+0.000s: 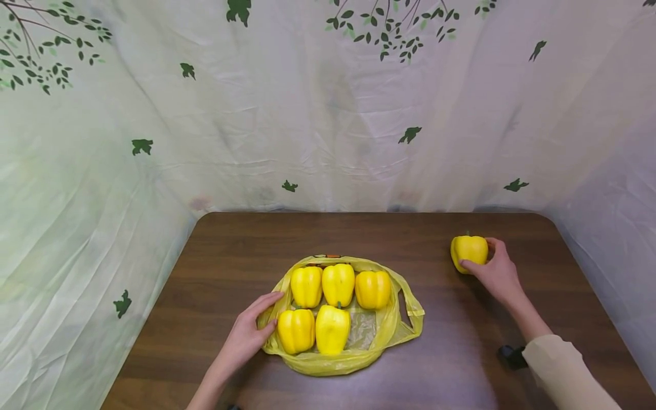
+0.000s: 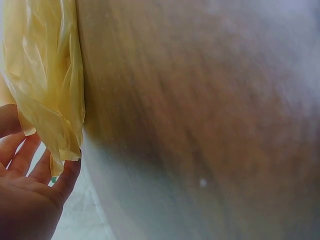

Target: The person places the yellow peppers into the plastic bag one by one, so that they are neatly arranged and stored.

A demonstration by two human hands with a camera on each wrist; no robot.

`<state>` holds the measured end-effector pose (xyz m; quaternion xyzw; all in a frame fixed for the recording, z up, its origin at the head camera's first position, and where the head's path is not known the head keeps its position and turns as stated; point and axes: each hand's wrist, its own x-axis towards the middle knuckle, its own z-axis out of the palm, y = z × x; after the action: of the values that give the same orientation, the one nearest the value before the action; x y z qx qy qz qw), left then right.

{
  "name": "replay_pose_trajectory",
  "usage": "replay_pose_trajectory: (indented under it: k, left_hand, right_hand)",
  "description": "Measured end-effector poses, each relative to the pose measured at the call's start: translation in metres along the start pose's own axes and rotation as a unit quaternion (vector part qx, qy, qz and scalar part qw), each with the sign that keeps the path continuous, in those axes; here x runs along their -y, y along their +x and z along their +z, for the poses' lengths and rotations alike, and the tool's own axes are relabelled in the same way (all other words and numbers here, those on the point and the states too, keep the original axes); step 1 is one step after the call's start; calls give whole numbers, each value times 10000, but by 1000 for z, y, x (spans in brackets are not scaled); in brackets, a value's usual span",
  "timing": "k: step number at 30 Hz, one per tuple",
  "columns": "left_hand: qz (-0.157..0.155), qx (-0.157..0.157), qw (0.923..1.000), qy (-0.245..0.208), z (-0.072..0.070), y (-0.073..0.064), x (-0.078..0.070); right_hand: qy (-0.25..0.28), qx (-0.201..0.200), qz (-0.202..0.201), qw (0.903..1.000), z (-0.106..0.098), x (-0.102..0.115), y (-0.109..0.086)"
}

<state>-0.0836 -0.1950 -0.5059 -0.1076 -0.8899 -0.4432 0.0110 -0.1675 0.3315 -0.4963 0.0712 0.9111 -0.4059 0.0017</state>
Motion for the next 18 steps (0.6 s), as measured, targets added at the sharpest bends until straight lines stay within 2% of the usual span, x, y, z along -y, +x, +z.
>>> replay_pose_trajectory:
  k: [18]
  left_hand:
    - [56,-40,10000,-55,1,0,1]
  right_hand:
    - [93,26,57,9999,1,6,-28]
